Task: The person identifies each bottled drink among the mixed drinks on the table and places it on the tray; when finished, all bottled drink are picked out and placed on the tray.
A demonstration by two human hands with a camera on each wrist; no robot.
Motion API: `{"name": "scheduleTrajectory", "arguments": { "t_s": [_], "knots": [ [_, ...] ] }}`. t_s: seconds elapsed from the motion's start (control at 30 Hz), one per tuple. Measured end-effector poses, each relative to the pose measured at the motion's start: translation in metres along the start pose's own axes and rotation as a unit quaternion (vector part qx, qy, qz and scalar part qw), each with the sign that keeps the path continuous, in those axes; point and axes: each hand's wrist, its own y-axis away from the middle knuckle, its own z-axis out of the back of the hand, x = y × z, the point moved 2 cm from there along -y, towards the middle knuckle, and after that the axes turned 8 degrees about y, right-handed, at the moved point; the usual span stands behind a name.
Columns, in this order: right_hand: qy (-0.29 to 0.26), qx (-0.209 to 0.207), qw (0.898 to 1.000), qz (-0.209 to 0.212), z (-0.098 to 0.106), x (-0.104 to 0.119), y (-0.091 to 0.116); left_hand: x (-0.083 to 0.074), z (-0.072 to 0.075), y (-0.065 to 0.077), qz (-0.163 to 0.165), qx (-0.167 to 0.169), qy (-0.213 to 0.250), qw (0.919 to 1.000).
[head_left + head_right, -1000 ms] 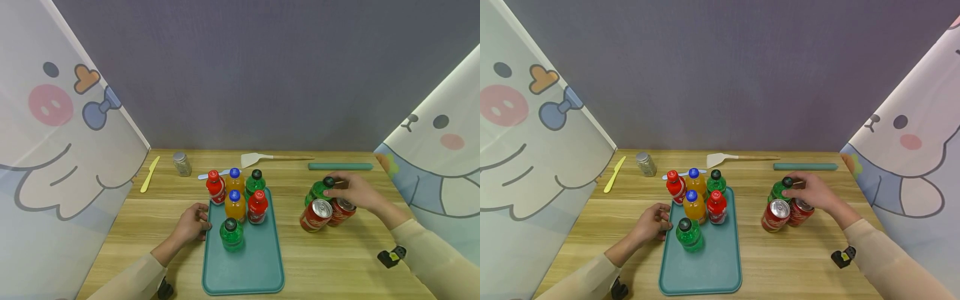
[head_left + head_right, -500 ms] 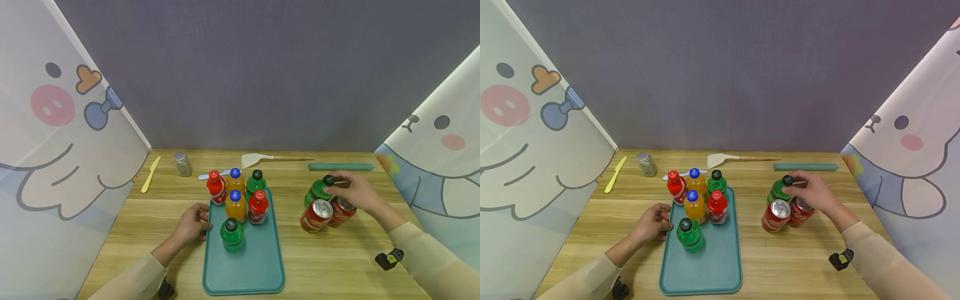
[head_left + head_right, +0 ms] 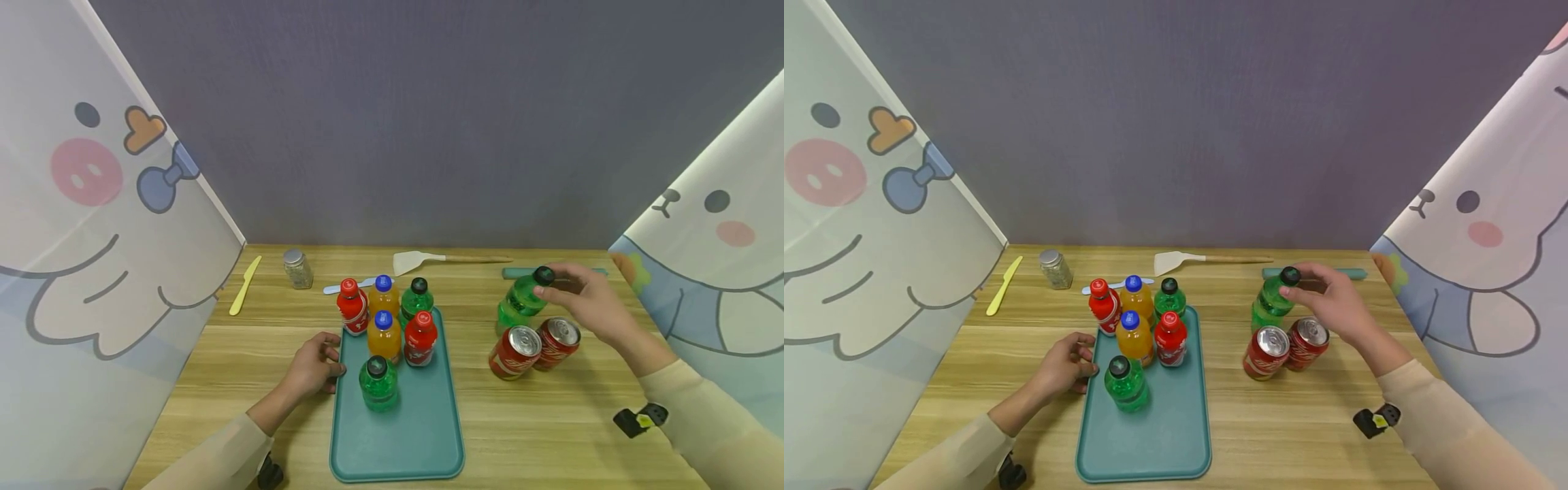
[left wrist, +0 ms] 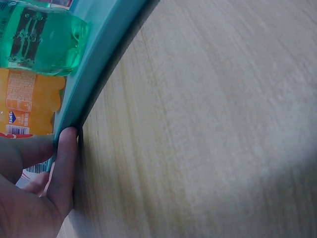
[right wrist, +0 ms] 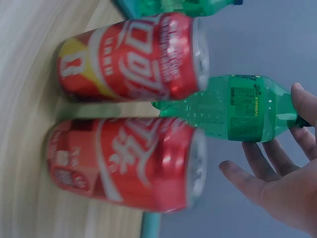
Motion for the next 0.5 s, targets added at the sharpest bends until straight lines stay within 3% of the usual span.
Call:
{"name": "scheduleTrajectory", "arguments": {
  "t_s": [0.33,0.5],
  "knots": [
    [-0.031,-0.029,0.998,0.053,0.005,0.042,0.001,-0.002,0.000,0.001,-0.003,0.000,-0.001,1.0000],
    [-0.043,-0.019,0.996,0.073,0.000,0.068,0.007,-0.002,0.001,0.002,-0.007,0.005,-0.004,1.0000]
  ]
}}
